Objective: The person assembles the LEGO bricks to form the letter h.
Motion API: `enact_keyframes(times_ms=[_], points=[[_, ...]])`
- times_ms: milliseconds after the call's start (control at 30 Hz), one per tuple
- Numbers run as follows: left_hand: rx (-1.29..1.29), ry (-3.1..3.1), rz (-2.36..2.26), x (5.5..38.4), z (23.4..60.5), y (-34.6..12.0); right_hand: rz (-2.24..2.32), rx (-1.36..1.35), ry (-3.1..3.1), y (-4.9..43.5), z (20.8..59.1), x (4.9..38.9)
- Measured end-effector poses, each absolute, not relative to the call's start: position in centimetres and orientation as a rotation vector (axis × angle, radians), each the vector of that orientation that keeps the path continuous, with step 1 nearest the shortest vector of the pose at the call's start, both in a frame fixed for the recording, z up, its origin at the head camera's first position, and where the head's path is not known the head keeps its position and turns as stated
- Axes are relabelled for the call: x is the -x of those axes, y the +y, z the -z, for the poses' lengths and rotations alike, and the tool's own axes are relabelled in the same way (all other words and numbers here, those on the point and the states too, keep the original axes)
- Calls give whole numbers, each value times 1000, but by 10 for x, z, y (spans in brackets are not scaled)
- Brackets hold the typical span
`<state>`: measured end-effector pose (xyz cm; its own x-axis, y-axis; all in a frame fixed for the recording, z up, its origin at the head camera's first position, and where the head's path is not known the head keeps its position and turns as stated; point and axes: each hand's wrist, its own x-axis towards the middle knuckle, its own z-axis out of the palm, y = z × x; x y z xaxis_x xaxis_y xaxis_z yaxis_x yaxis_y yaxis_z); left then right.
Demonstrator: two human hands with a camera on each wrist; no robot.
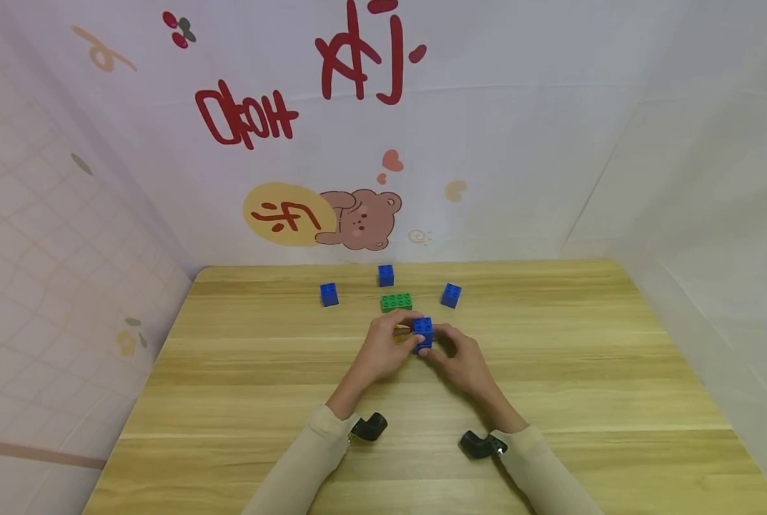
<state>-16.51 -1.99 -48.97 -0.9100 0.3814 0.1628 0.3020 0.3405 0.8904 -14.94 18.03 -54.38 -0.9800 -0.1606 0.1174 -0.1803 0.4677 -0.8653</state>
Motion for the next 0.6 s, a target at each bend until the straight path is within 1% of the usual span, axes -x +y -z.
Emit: enact_keyframes(times_ms=[267,600], points=[[-678,2534,-1612,165,489,-20,-1556,-311,-2674,180,546,149],[-656,2517,-1627,161,488,-20,-1526,-311,-2676,180,544,150]])
